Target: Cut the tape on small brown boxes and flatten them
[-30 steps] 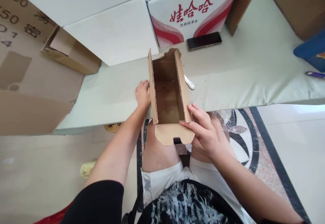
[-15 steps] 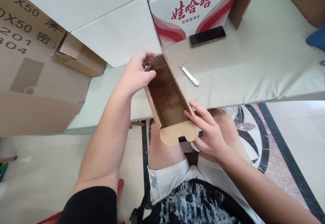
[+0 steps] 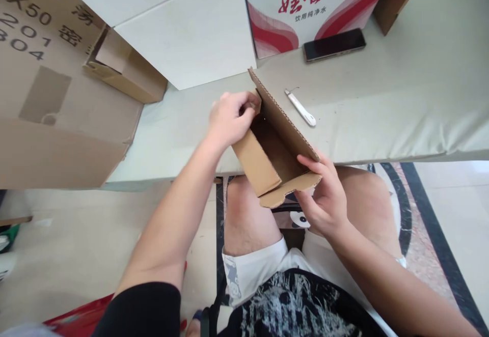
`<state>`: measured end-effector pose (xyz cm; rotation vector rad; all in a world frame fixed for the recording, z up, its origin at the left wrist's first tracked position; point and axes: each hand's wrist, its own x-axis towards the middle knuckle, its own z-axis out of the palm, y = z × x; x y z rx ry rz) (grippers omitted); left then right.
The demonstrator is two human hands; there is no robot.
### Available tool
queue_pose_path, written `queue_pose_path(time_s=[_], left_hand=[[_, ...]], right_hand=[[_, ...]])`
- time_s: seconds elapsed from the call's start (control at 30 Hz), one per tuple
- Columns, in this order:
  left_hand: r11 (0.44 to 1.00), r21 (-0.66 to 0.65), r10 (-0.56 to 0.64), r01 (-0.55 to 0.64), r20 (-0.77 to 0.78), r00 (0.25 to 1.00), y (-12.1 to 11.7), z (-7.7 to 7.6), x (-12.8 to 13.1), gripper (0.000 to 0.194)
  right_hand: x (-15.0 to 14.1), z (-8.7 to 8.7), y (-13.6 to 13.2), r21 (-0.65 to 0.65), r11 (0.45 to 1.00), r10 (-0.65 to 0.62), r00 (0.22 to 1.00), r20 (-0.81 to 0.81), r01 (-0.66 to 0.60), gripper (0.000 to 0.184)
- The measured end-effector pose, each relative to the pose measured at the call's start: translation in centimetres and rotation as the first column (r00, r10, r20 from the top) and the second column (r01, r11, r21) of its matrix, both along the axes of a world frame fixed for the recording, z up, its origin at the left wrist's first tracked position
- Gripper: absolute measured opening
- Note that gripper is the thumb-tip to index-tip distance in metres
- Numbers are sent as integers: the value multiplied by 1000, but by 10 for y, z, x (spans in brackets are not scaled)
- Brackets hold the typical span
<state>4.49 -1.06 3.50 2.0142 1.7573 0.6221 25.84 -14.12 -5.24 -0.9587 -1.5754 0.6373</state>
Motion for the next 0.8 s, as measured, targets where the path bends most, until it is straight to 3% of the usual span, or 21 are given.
queue_pose_path(time_s=[0.13,0.23,0.33,0.47,0.6,0.8], left_hand=[[992,123,24,-20,-29,999,3,-18,7,17],[973,227,-17,-34,220,975,4,-29,-5,12],[893,390,-21,-225,535,845,1,-39,-22,11],[804,472,-130,-361,732,669,-8,-46,-34,21],[818,438,-154,-374,792,591,-12,-46,-33,24],[859,389,-137,-334,803,581,-10,-41,-33,23]], right_hand=[[4,-3,3,-38,997,-68,997,-23,67,45],[8,-3,4,-30,999,-14,999,-32,13,43],[8,-2,5,-29,999,-38,999,-18,37,38],[-3,-1,7,31,991,-134,990,31,134,29],[-17,-1,8,118,975,-194,979,57,186,37],[-27,-7,6,220,960,-184,982,35,172,53]])
